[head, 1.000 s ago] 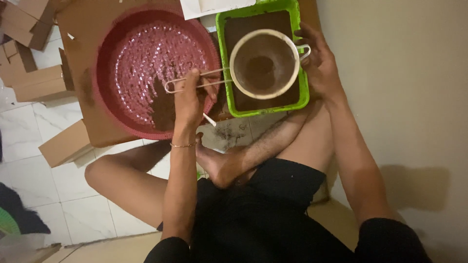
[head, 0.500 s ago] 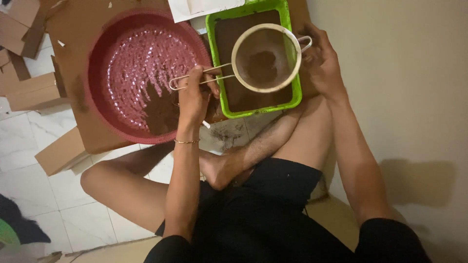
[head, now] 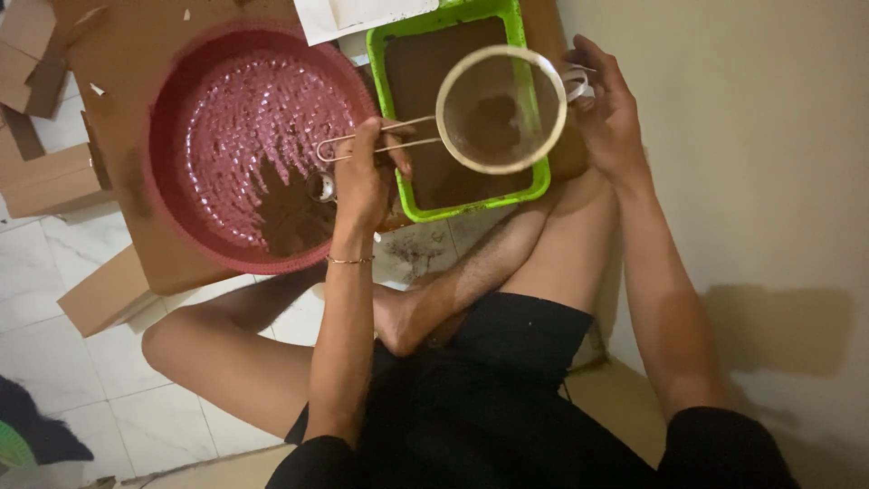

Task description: Sifting coffee grounds through a fine mesh sieve into a basin and tray using a spoon for agitation.

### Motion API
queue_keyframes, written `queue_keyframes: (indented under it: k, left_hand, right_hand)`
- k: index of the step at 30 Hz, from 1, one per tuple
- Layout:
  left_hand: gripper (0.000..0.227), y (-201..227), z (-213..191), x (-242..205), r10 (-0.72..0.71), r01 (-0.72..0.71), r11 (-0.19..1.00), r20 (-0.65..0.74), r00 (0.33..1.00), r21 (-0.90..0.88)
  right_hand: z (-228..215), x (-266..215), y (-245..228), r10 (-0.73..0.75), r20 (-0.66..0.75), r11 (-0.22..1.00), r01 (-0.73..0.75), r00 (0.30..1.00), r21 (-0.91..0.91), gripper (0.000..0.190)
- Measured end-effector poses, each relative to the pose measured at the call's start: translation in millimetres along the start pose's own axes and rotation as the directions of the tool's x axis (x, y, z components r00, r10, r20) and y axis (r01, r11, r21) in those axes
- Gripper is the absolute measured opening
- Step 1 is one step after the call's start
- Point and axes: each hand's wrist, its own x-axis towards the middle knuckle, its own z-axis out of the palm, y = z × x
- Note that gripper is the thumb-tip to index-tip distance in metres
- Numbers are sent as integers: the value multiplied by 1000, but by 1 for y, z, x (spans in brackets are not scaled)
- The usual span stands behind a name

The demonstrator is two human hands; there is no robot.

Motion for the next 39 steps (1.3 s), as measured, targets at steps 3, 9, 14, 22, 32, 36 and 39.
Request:
queue_keyframes:
  k: [3, 9, 14, 22, 32, 36, 39]
  left_hand:
    - [37, -8, -2, 0, -21, 20, 999, 47, 999, 36]
    - [45, 0, 7, 1, -15, 3, 994, 102, 995, 111]
    - [44, -3, 10, 2, -53, 47, 992, 50, 997, 114]
    - [39, -7, 14, 9, -73, 71, 997, 71, 995, 31]
    - [46, -3, 12, 5, -35, 25, 996, 111, 993, 85]
    - [47, 6, 10, -1, -79, 75, 993, 29, 996, 96]
    - [44, -8, -4, 1, -24, 16, 995, 90, 996, 93]
  right_hand:
    - [-3, -2, 0, 10, -7, 1000, -10, 1000, 12, 54]
    - [-13, -5, 16, -21, 5, 998, 21, 1000, 56, 69]
    - [-13, -7, 12, 8, -5, 999, -8, 1000, 42, 69]
    - [-18, -7, 14, 40, -27, 998, -39, 999, 50, 51]
    - [-13, -6, 10, -6, -23, 999, 6, 1000, 31, 66]
    - [-6, -7, -4, 15, -40, 999, -17, 999, -51, 70]
    - [2, -15, 9, 2, -4, 999, -1, 1000, 44, 69]
